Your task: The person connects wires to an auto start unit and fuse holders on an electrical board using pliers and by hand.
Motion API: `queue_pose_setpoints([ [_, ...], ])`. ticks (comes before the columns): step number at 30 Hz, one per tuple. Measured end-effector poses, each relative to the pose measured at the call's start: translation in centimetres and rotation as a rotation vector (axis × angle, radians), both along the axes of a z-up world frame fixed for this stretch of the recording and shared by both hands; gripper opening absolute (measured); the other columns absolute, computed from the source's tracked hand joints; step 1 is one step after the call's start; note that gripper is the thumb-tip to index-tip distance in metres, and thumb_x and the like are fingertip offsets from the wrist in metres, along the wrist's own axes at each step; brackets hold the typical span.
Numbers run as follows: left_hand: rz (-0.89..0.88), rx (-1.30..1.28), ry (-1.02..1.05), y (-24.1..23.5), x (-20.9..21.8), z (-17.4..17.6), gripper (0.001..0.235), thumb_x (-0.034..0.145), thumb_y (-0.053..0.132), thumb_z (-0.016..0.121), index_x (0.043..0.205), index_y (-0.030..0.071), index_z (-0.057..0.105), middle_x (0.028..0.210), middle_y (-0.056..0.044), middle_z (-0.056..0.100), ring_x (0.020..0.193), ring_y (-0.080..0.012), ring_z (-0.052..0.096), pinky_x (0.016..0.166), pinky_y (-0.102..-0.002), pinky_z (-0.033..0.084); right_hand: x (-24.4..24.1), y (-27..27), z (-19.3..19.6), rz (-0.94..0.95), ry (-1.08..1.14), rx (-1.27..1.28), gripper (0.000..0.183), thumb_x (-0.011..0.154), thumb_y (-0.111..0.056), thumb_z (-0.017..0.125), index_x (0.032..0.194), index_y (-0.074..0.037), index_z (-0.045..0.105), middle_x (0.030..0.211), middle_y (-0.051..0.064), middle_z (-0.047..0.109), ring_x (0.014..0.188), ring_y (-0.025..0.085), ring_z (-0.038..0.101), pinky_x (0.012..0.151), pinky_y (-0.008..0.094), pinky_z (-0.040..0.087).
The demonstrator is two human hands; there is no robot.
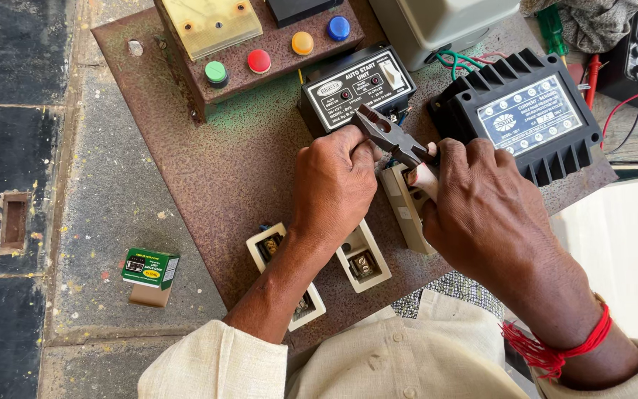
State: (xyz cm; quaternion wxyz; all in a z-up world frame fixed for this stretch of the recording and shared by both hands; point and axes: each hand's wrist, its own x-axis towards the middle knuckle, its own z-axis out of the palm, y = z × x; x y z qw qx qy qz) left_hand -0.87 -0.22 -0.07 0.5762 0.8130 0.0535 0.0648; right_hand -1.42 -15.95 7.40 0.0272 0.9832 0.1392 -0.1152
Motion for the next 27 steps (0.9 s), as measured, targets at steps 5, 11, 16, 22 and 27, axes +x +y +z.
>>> queue_pose_setpoints([
  [5, 0.001, -0.019, -0.062, 0.2, 0.0, -0.5, 0.016, 0.093, 0.009, 0.06, 0.088, 0.002, 0.073, 0.078, -0.013, 0.076, 0.071, -0.0262, 0.077, 0.065, -0.04, 0.058, 0.4, -0.3, 0.0, 0.057, 0.023, -0.006, 0.053, 0.088, -0.02, 0.06, 0.132, 0.006, 0.048, 0.106, 0.03, 0.06, 0.096, 0.047, 0.063, 0.087, 0.052, 0.053],
  [11, -0.023, -0.064, -0.047, 0.4, 0.0, -0.6, 0.017, 0.095, 0.009, 0.059, 0.089, 0.002, 0.074, 0.08, -0.011, 0.078, 0.074, -0.0215, 0.079, 0.067, -0.036, 0.06, 1.0, -0.3, 0.0, 0.035, 0.095, -0.071, 0.06, 0.092, -0.019, 0.058, 0.144, 0.006, 0.042, 0.109, 0.029, 0.061, 0.096, 0.046, 0.065, 0.081, 0.052, 0.057],
  [16, -0.058, -0.171, -0.005, 0.6, 0.1, -0.9, 0.018, 0.096, 0.01, 0.059, 0.093, 0.001, 0.074, 0.08, -0.009, 0.078, 0.073, -0.0136, 0.077, 0.067, -0.031, 0.061, 0.9, 0.0, 0.5, 0.1, 0.021, 0.007, 0.047, 0.098, -0.022, 0.054, 0.136, 0.003, 0.046, 0.1, 0.024, 0.063, 0.088, 0.04, 0.066, 0.083, 0.055, 0.053],
  [22, -0.216, -0.537, 0.063, 1.4, 0.2, -1.3, 0.017, 0.095, 0.004, 0.061, 0.101, -0.004, 0.074, 0.086, -0.007, 0.078, 0.077, -0.0087, 0.069, 0.072, -0.027, 0.058, 2.2, -1.0, -0.6, 0.074, 0.126, 0.092, 0.034, 0.083, -0.015, 0.059, 0.108, 0.005, 0.051, 0.096, 0.022, 0.059, 0.084, 0.037, 0.063, 0.081, 0.047, 0.054],
  [27, -0.23, -0.586, 0.112, 1.3, 0.3, -1.2, 0.016, 0.094, 0.004, 0.068, 0.107, -0.003, 0.073, 0.094, -0.006, 0.078, 0.083, -0.0072, 0.07, 0.077, -0.024, 0.059, 2.9, -1.1, -1.9, 0.104, 0.164, 0.25, 0.041, 0.085, -0.013, 0.058, 0.124, -0.004, 0.049, 0.091, 0.016, 0.055, 0.084, 0.031, 0.059, 0.076, 0.045, 0.052],
])
